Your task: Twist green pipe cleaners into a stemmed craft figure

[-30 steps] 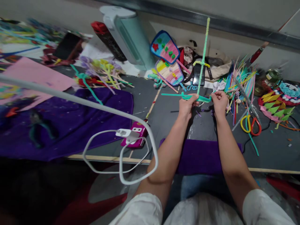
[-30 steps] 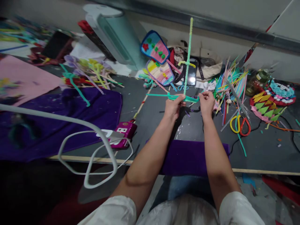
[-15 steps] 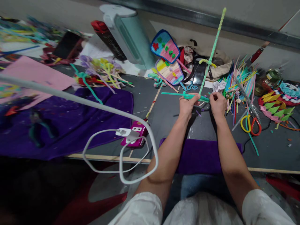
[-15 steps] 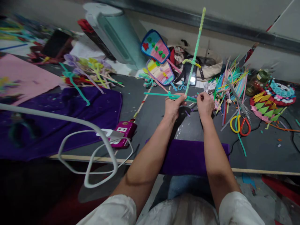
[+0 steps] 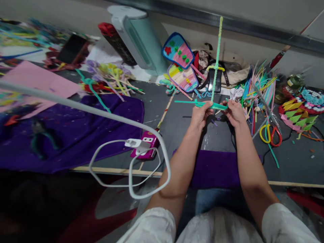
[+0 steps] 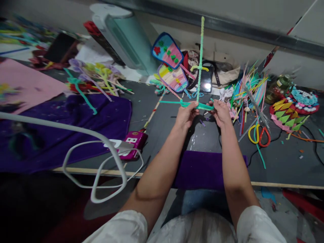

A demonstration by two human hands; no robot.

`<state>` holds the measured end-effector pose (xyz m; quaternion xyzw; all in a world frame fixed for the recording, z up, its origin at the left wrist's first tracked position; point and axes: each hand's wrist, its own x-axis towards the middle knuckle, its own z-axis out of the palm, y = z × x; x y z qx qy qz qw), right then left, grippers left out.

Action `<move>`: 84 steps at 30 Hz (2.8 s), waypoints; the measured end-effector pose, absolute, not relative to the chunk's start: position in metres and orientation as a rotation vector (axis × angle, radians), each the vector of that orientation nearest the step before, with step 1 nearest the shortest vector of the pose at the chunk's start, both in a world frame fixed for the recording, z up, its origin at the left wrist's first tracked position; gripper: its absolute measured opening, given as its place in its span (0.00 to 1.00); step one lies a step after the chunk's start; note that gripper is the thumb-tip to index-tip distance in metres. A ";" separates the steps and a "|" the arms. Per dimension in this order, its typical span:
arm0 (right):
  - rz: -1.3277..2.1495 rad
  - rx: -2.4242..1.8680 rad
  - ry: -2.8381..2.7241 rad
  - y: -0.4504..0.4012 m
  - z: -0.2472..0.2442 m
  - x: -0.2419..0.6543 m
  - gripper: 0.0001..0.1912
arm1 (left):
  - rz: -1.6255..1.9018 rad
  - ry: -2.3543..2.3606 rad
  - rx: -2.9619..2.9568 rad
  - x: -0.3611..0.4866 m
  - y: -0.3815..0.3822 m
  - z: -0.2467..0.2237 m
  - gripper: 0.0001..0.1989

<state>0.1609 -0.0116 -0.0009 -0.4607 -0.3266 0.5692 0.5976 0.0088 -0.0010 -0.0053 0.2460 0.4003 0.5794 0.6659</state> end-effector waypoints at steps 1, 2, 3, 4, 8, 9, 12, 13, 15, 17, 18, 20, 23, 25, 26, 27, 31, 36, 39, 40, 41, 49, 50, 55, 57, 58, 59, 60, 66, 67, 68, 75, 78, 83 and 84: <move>1.292 -1.076 -0.760 -0.011 -0.002 0.160 0.15 | 1.307 0.905 0.550 0.009 -0.001 -0.005 0.11; 1.246 -1.087 -0.774 -0.010 -0.002 0.159 0.15 | 1.308 0.909 0.546 0.009 -0.001 -0.005 0.11; 1.186 -1.098 -0.802 -0.010 -0.003 0.159 0.15 | 1.313 0.914 0.544 0.009 -0.001 -0.005 0.11; 1.116 -1.104 -0.842 -0.010 -0.004 0.158 0.15 | 1.317 0.917 0.546 0.010 -0.001 -0.005 0.11; 0.808 -1.155 -1.096 -0.014 -0.002 0.157 0.17 | 1.351 0.926 0.568 0.011 -0.002 -0.006 0.11; 0.736 -1.193 -1.171 -0.016 0.000 0.156 0.17 | 1.362 0.927 0.575 0.011 -0.002 -0.006 0.11; 0.548 -1.307 -1.357 -0.021 0.004 0.155 0.14 | 1.392 0.940 0.600 0.012 -0.002 -0.005 0.11; 0.497 -1.328 -1.400 -0.022 0.005 0.155 0.13 | 1.395 0.948 0.609 0.012 -0.002 -0.005 0.11; 0.414 -1.346 -1.455 -0.023 0.005 0.154 0.09 | 1.397 0.968 0.622 0.013 -0.003 -0.005 0.11; 0.361 -1.356 -1.474 -0.022 0.005 0.154 0.06 | 1.392 0.980 0.629 0.014 -0.003 -0.004 0.12; 0.345 -1.361 -1.472 -0.022 0.004 0.154 0.05 | 1.390 0.982 0.629 0.014 -0.003 -0.004 0.12; 0.334 -1.365 -1.446 -0.021 0.003 0.155 0.03 | 1.387 0.977 0.628 0.014 -0.004 -0.004 0.12; 0.379 -1.347 -1.369 -0.018 0.001 0.157 0.01 | 1.391 0.951 0.623 0.013 -0.004 -0.004 0.11; 0.449 -1.316 -1.300 -0.015 0.000 0.159 0.02 | 1.389 0.940 0.613 0.012 -0.004 -0.003 0.11; 0.487 -1.294 -1.264 -0.014 -0.001 0.160 0.03 | 1.387 0.941 0.606 0.012 -0.004 -0.003 0.11; 0.522 -1.270 -1.227 -0.012 -0.002 0.161 0.05 | 1.384 0.945 0.601 0.012 -0.004 -0.003 0.11; 0.675 -1.167 -1.053 -0.010 -0.003 0.161 0.09 | 1.385 0.952 0.600 0.012 -0.004 -0.003 0.12; 1.011 -1.109 -0.736 -0.010 0.000 0.162 0.12 | 1.377 0.926 0.597 0.012 -0.004 -0.004 0.12; 1.165 -1.069 -0.581 -0.010 0.002 0.165 0.11 | 1.370 0.915 0.590 0.012 -0.005 -0.004 0.12; 1.208 -1.049 -0.554 -0.009 0.002 0.165 0.10 | 1.369 0.907 0.587 0.013 -0.005 -0.004 0.12; 1.245 -1.027 -0.536 -0.009 0.002 0.166 0.10 | 1.369 0.897 0.582 0.013 -0.005 -0.004 0.12; 1.140 -1.084 -0.538 -0.004 -0.010 0.160 0.11 | 1.379 0.915 0.604 0.016 -0.005 -0.005 0.13; 1.029 -1.133 -0.591 -0.003 -0.012 0.159 0.12 | 1.393 0.921 0.621 0.017 -0.006 -0.006 0.12; 0.421 -1.420 -1.056 -0.008 -0.012 0.158 0.08 | 1.450 0.942 0.695 0.019 -0.008 -0.006 0.12; 0.300 -1.516 -1.191 -0.012 -0.010 0.158 0.07 | 1.467 0.958 0.732 0.020 -0.009 -0.006 0.12; 0.254 -1.557 -1.241 -0.014 -0.009 0.157 0.07 | 1.478 0.963 0.753 0.020 -0.009 -0.006 0.12; 0.212 -1.592 -1.283 -0.016 -0.008 0.156 0.07 | 1.490 0.967 0.774 0.020 -0.009 -0.006 0.11; 0.173 -1.623 -1.315 -0.017 -0.008 0.156 0.07 | 1.500 0.970 0.795 0.021 -0.009 -0.006 0.11; 0.078 -1.783 -1.363 -0.019 -0.006 0.155 0.07 | 1.538 0.999 0.938 0.024 -0.013 -0.002 0.09; 0.071 -1.807 -1.370 -0.019 -0.005 0.155 0.07 | 1.539 1.001 0.956 0.024 -0.014 -0.001 0.09; 0.060 -1.826 -1.380 -0.019 -0.004 0.155 0.06 | 1.536 1.000 0.972 0.025 -0.015 0.000 0.08; 0.011 -1.865 -1.442 -0.023 0.002 0.153 0.10 | 1.519 0.981 0.918 0.021 -0.012 -0.001 0.07; 0.016 -1.829 -1.483 -0.024 0.002 0.154 0.11 | 1.501 0.974 0.833 0.018 -0.008 -0.005 0.09; -0.011 -1.808 -1.491 -0.024 0.001 0.154 0.11 | 1.476 0.986 0.760 0.017 -0.006 -0.006 0.10; -0.023 -1.805 -1.485 -0.024 0.001 0.154 0.10 | 1.479 0.987 0.759 0.018 -0.006 -0.006 0.10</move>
